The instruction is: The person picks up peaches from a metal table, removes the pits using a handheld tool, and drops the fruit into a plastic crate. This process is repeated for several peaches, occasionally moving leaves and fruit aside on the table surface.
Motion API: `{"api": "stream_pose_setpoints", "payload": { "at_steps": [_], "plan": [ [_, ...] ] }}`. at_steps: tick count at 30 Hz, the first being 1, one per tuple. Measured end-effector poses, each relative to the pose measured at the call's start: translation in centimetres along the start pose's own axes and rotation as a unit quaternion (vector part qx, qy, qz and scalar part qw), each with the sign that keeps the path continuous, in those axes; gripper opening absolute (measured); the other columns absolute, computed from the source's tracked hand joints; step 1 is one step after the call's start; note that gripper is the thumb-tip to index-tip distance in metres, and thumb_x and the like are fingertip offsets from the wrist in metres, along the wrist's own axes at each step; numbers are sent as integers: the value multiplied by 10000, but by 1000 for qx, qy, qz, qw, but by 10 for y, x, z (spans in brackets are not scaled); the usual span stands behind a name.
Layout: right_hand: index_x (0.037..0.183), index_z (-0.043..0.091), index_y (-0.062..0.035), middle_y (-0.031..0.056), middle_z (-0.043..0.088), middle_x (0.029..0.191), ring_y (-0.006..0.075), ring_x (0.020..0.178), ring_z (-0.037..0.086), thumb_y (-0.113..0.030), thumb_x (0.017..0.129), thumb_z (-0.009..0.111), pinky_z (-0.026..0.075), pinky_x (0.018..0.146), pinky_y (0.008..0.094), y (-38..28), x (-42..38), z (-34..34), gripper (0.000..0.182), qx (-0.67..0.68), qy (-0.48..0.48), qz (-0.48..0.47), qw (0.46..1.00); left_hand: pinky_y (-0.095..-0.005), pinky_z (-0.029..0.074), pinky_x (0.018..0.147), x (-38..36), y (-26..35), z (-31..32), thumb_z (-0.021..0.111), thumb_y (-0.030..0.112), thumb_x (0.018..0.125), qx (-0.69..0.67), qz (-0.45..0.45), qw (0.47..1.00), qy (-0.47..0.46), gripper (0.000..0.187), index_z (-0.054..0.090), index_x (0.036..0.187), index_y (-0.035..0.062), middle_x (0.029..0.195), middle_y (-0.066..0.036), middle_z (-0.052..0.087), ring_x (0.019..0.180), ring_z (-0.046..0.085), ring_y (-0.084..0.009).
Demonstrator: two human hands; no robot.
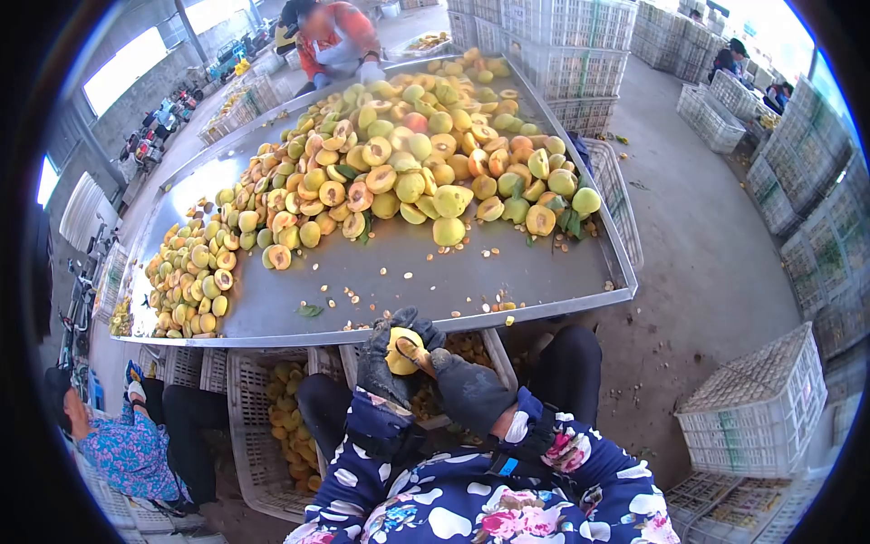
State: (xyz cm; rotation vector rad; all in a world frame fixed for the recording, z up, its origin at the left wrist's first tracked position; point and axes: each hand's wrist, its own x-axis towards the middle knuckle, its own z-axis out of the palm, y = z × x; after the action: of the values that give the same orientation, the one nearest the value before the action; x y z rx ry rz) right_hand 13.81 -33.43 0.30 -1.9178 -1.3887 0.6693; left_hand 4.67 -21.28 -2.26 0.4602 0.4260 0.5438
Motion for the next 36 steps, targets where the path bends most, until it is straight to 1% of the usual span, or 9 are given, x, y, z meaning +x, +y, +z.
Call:
{"api": "stream_pose_setpoints", "payload": {
  "at_steps": [5, 14, 19, 23, 24, 26, 31, 33, 36],
  "plan": [
    [969, 492, -35, 177, 564, 812, 313, 704, 572, -145, 852, 389, 456, 595, 379, 21, 3, 23, 191, 1, 39, -36, 999, -451, 378, 920, 1, -2, 4, 326, 273, 883, 9, 20, 1000, 6, 448, 355, 1191, -51, 1123, -217, 451, 1033, 468, -330],
    [950, 501, -38, 158, 566, 774, 310, 667, 567, -193, 881, 351, 457, 570, 382, 18, 1, 17, 227, -10, 40, -38, 998, -424, 454, 845, 1, -4, 5, 350, 234, 890, 3, 23, 1000, 10, 379, 398, 1157, -30, 1061, -194, 498, 897, 544, -311],
    [951, 509, -42, 148, 570, 749, 301, 656, 569, -183, 873, 360, 461, 568, 384, 18, -2, 10, 219, -101, 2, -45, 994, -429, 488, 769, 11, -8, -17, 379, 213, 877, 312, 93, 944, -54, 331, 463, 1068, -45, 975, -186, 544, 848, 563, -307],
    [960, 505, -33, 156, 578, 756, 293, 653, 578, -155, 869, 358, 462, 554, 384, 15, -3, 12, 211, -120, -39, -35, 991, -435, 493, 741, 8, -7, -19, 425, 223, 854, 131, -12, 991, 19, 316, 496, 1010, -43, 916, -173, 568, 808, 573, -302],
    [962, 503, -29, 160, 580, 759, 291, 649, 580, -146, 868, 358, 462, 547, 384, 15, -2, 14, 208, -112, -52, -27, 992, -439, 490, 745, 9, -8, -22, 428, 232, 851, 156, 5, 988, 5, 325, 494, 1016, -39, 919, -171, 568, 804, 573, -301],
    [963, 499, -24, 178, 578, 770, 298, 642, 582, -120, 847, 398, 462, 538, 383, 10, -2, 11, 182, -80, -86, -1, 993, -447, 485, 754, 12, -12, -32, 435, 252, 846, 204, 38, 978, -23, 342, 489, 1027, -33, 924, -168, 567, 795, 574, -299],
    [1000, 418, -16, 155, 552, 696, 252, 556, 569, -98, 808, 486, 448, 444, 346, 28, 2, 29, 220, 133, -118, -7, 984, -464, 472, 768, 8, -19, -24, 417, 294, 853, 23, 30, 999, -11, 362, 481, 1056, 1, 971, -147, 560, 826, 567, -288],
    [1010, 376, -26, 122, 531, 674, 207, 512, 546, -106, 806, 505, 431, 400, 311, 14, 0, 12, 254, 169, -187, 43, 967, -484, 461, 776, 7, -24, -24, 392, 277, 862, -44, 40, 998, -3, 361, 470, 1067, -9, 1003, -160, 545, 856, 557, -303],
    [1043, 408, -60, 53, 529, 727, 111, 548, 499, -206, 854, 461, 411, 444, 235, 13, -2, 17, 244, 441, -222, 181, 850, -517, 448, 781, 7, -28, -27, 352, 225, 877, -77, 72, 994, 11, 353, 451, 1081, -46, 1049, -195, 518, 899, 543, -336]
  ]
}}
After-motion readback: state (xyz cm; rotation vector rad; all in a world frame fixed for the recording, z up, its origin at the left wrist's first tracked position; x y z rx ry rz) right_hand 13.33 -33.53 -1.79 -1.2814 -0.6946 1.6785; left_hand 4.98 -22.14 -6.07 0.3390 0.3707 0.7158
